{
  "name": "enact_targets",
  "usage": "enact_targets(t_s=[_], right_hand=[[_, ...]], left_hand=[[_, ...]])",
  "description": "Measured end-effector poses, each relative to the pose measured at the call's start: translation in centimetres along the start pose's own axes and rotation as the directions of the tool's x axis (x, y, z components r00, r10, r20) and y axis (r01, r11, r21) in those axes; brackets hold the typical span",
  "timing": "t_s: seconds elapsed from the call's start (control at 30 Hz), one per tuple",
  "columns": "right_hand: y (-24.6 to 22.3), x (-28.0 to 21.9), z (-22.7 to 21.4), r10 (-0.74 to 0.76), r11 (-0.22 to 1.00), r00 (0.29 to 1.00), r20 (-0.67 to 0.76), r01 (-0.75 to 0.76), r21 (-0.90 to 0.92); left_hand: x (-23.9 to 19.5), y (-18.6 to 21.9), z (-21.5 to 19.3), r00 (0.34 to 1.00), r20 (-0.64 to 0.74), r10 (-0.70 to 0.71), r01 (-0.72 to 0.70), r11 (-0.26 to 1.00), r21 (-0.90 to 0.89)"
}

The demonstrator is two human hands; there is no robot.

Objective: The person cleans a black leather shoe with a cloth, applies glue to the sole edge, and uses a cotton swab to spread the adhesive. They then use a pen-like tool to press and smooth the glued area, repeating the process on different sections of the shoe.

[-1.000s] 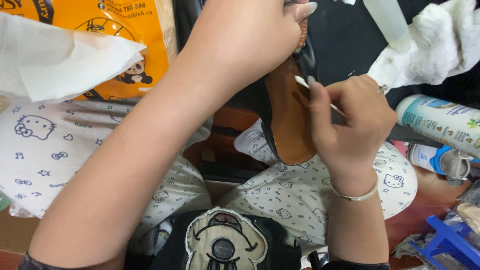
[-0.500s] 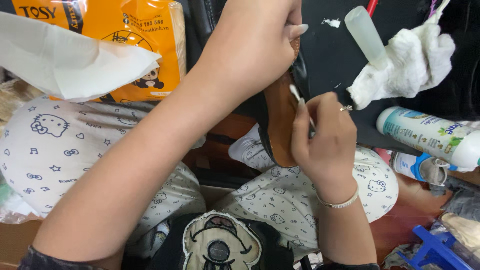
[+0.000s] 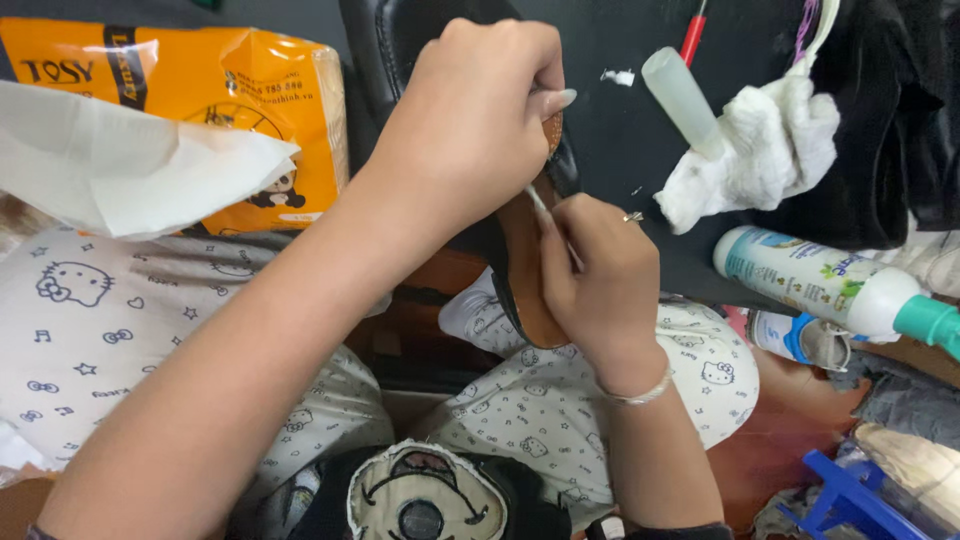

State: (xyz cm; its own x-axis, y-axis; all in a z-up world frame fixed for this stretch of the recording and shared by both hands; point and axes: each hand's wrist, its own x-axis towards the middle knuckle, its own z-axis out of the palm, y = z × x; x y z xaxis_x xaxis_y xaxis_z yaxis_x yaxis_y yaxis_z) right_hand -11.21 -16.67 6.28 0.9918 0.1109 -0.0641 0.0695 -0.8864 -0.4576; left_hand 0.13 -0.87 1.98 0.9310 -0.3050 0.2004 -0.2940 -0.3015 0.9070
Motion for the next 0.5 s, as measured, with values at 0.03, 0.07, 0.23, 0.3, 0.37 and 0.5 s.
enact_targets(t_s=[0.03,0.07,0.23,0.3,0.37,0.5], right_hand=[[0.4,0.0,-0.3,0.091,0.990,0.995,0.036,-0.094,0.108],[0.9,0.0,-0.8,0.175,0.959,0.981,0.084,-0.189,0.211],[3.1,-0.1,-3.0,0.227,0.635,0.928,0.295,-0.370,0.678],[3.1,0.1,-3.3,0.241,0.659,0.923,0.302,-0.384,0.647],[2.4,0.1,-2.8,0.322,0.761,0.911,0.259,-0.411,0.501],[0.6,0.8,-1.7,0.075,0.987,0.996,0.040,-0.080,0.140]], left_hand=[[0.2,0.1,-0.1,1.000,-0.002,0.005,-0.005,1.000,0.004],[0.3,0.2,-0.2,1.000,-0.005,0.011,-0.011,1.000,0.008],[0.6,1.1,-0.9,0.995,0.072,-0.075,0.079,0.996,-0.051],[0.6,1.5,-1.1,0.982,0.119,-0.149,0.158,0.985,-0.065],[0.7,1.6,-1.1,0.981,0.125,-0.147,0.154,0.987,-0.050],[0.8,1.6,-1.1,0.982,0.129,-0.135,0.140,0.990,-0.027]])
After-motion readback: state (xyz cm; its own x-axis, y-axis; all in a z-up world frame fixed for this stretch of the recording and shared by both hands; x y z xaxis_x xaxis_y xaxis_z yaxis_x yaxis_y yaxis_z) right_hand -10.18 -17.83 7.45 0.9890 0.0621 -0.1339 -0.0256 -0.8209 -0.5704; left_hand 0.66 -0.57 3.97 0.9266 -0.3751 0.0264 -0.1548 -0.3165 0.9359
